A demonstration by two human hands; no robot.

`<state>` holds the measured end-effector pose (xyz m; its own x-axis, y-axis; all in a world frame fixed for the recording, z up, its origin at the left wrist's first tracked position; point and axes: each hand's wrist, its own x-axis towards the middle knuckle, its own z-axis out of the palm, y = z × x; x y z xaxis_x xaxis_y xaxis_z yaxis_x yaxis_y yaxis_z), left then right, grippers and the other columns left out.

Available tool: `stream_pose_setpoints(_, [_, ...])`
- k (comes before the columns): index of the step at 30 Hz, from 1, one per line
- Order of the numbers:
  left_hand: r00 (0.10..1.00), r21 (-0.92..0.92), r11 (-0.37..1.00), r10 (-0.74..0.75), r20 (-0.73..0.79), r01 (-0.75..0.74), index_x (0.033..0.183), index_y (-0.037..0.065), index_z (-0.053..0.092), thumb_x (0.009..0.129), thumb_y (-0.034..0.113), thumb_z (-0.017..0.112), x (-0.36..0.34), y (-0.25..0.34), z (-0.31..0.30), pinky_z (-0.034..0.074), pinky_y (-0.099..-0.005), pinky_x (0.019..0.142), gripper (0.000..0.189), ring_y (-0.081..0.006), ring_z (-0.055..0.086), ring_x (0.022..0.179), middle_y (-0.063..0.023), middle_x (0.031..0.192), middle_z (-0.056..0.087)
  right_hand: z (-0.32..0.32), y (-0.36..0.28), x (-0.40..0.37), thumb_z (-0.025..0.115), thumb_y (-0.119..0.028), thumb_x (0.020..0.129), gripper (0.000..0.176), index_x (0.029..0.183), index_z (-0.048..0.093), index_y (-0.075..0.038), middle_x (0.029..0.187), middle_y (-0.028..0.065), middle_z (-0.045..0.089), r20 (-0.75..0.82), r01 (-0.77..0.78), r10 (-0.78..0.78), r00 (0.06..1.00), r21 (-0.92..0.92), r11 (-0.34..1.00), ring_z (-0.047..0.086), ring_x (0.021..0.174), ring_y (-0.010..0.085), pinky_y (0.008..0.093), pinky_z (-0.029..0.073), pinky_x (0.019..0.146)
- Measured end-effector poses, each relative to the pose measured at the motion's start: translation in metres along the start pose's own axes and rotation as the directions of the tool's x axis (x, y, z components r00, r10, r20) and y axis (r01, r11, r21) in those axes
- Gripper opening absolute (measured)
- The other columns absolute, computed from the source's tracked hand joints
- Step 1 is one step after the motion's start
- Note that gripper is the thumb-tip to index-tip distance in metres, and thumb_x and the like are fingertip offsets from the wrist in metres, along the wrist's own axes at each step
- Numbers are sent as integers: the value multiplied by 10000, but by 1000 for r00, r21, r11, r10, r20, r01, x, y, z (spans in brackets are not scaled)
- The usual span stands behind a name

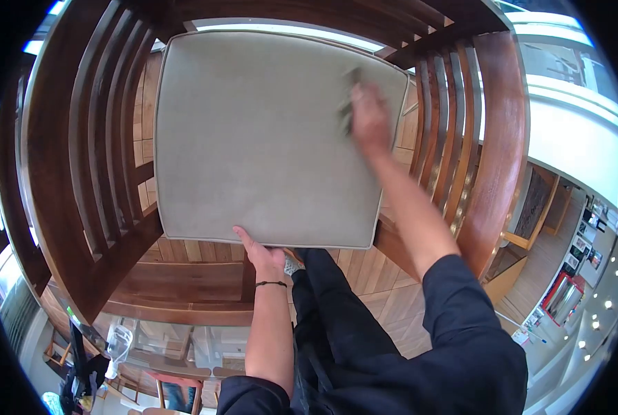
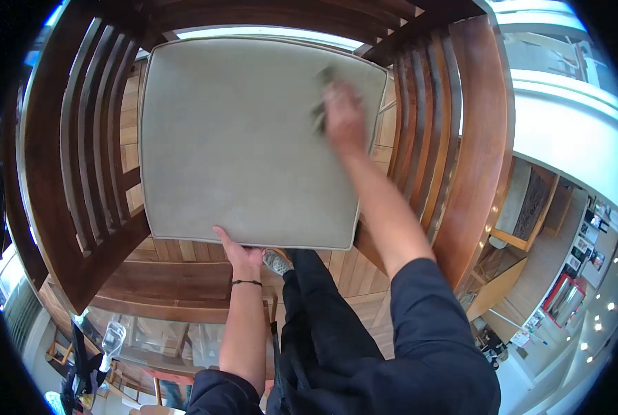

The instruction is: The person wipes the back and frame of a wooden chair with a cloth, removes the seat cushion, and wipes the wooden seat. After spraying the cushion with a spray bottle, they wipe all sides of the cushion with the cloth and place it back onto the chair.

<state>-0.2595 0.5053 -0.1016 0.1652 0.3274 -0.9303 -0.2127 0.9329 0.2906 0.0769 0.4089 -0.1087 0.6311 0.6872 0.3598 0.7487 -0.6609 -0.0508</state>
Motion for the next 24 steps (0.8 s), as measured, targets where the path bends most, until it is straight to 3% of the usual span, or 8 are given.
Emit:
stream_pose_setpoints(5, [999,8,1000,-24,-49,25,1551,124,259,871,803,396,10,-1,-7,252,-476,1197,971,-294,310,1428,-70,1586,301,4,38,29,499,-121,988,418,1402,518,-70,1353,277,550,54,-478,478,877,-12,878,556,1233,408,437,492,995])
stream_pose_setpoints(7, [996,-25,999,-49,-80,47,1564,125,235,861,821,356,8,2,-8,227,-473,1210,997,-288,281,1447,-70,1607,268,-2,6,-16,516,-116,979,436,1413,508,-77,1353,279,546,106,-488,484,869,18,873,563,1216,420,452,494,990])
stream_pose_setpoints(11, [999,-107,993,-42,-11,40,1566,160,248,845,872,238,13,3,-12,205,-500,1210,1013,-304,257,1455,-64,1614,260,-88,-95,-158,586,-43,905,490,1392,531,-57,1288,287,588,291,-207,139,947,219,953,589,1181,424,471,500,957])
stream_pose_setpoints(13, [998,-77,996,50,-33,-52,1569,157,240,856,866,229,12,13,-9,206,-504,1209,1005,-312,254,1456,-64,1617,257,-119,-113,-190,560,-52,926,315,1237,597,-24,1222,288,612,337,-329,243,909,225,917,608,1135,422,479,502,920])
stream_pose_setpoints(15, [971,22,979,203,-124,-202,1569,152,239,875,848,237,11,34,0,215,-509,1204,983,-320,255,1456,-62,1619,253,-111,-89,-189,511,-100,960,214,1137,545,16,1196,312,599,415,-775,690,593,60,629,582,1093,487,513,479,903])
stream_pose_setpoints(19, [951,74,968,251,-179,-242,1536,14,252,914,784,343,22,84,3,261,-468,1187,995,-315,341,1412,-133,1582,300,-65,-44,-121,385,-283,1049,295,1110,408,4,1128,352,596,346,-959,895,282,106,261,570,1050,519,569,438,875])
stream_pose_setpoints(22, [908,155,964,256,-331,-215,1475,-50,335,917,771,374,28,95,5,332,-464,1148,994,-310,425,1349,-153,1521,389,-59,-43,-101,369,-339,1046,390,1184,394,25,1111,362,599,323,-973,920,222,11,231,564,1073,531,565,439,889])
stream_pose_setpoints(24, [879,151,933,359,-314,-327,1434,-76,381,919,766,381,32,83,2,368,-461,1124,987,-302,463,1311,-156,1480,437,-55,-40,-103,401,-340,1041,398,1193,408,28,1112,354,602,226,-931,903,366,88,355,575,1051,524,562,441,884])
